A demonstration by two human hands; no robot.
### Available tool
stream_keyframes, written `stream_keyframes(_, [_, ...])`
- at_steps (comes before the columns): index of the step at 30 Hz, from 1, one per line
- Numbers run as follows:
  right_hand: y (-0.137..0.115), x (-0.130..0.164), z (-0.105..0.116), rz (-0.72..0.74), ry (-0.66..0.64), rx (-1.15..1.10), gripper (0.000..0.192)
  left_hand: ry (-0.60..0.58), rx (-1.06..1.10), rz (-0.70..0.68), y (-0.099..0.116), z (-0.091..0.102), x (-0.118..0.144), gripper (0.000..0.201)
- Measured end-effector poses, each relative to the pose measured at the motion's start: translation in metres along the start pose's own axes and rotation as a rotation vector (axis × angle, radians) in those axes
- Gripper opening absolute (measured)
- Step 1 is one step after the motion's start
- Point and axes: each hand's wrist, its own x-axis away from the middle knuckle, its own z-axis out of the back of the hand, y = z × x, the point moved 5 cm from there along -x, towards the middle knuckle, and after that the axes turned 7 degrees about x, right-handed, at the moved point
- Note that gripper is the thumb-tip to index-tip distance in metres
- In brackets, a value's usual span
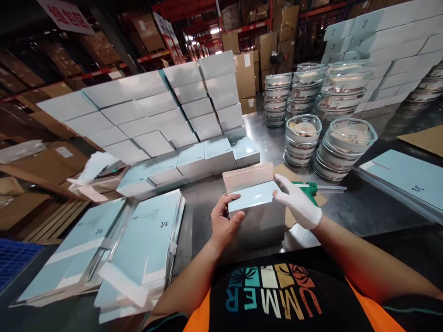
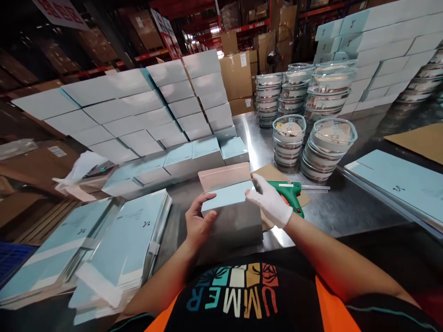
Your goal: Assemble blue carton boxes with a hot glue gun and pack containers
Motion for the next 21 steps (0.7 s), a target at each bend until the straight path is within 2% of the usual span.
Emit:
stream_keyframes(2, [-0.008, -0.006, -0.017, -0.015, -0.066, -0.047, 0.048, -0.065, 0.021, -0.023, -0.003, 0.002, -0.001, 0.056])
stream_keyframes(4, [-0.006, -0.009, -0.022, -0.021, -0.061, -0.061, 0.044, -0.118, 0.024, -0.057, -0.006, 0.005, -0.002, 0.053])
stream_keyframes(7, [0.006, -0.01, -0.019, 0.046, -0.065, -0.07, 0.056, -0.162, 0.008, -0.103, -0.01, 0.01, -0.005, 0.054])
stream_keyframes(10, [0.015, -0.006, -0.012, 0.227, -0.103, 0.004, 0.069, -0.135, 0.041, -0.16, -0.013, 0.01, -0.007, 0.052])
stream_keyframes(12, [0.015, -0.001, -0.007, 0.378, -0.105, 0.066, 0.057, -0.101, 0.143, -0.224, -0.012, 0.01, -0.009, 0.049])
stream_keyframes(14, [0.013, 0.006, -0.005, 0.49, -0.138, 0.115, 0.037, -0.117, 0.245, -0.295, -0.008, 0.011, -0.012, 0.051])
stream_keyframes(16, [0.009, 0.012, -0.006, 0.561, -0.198, 0.16, 0.028, -0.204, 0.234, -0.369, -0.001, 0.011, -0.016, 0.049])
stream_keyframes(19, [0.0, 0.018, -0.009, 0.627, -0.254, 0.206, 0.034, -0.405, 0.067, -0.461, 0.01, 0.009, -0.02, 0.037])
stream_keyframes(21, [-0.004, 0.018, -0.011, 0.63, -0.277, 0.197, 0.034, -0.489, 0.006, -0.501, 0.016, 0.009, -0.02, 0.033])
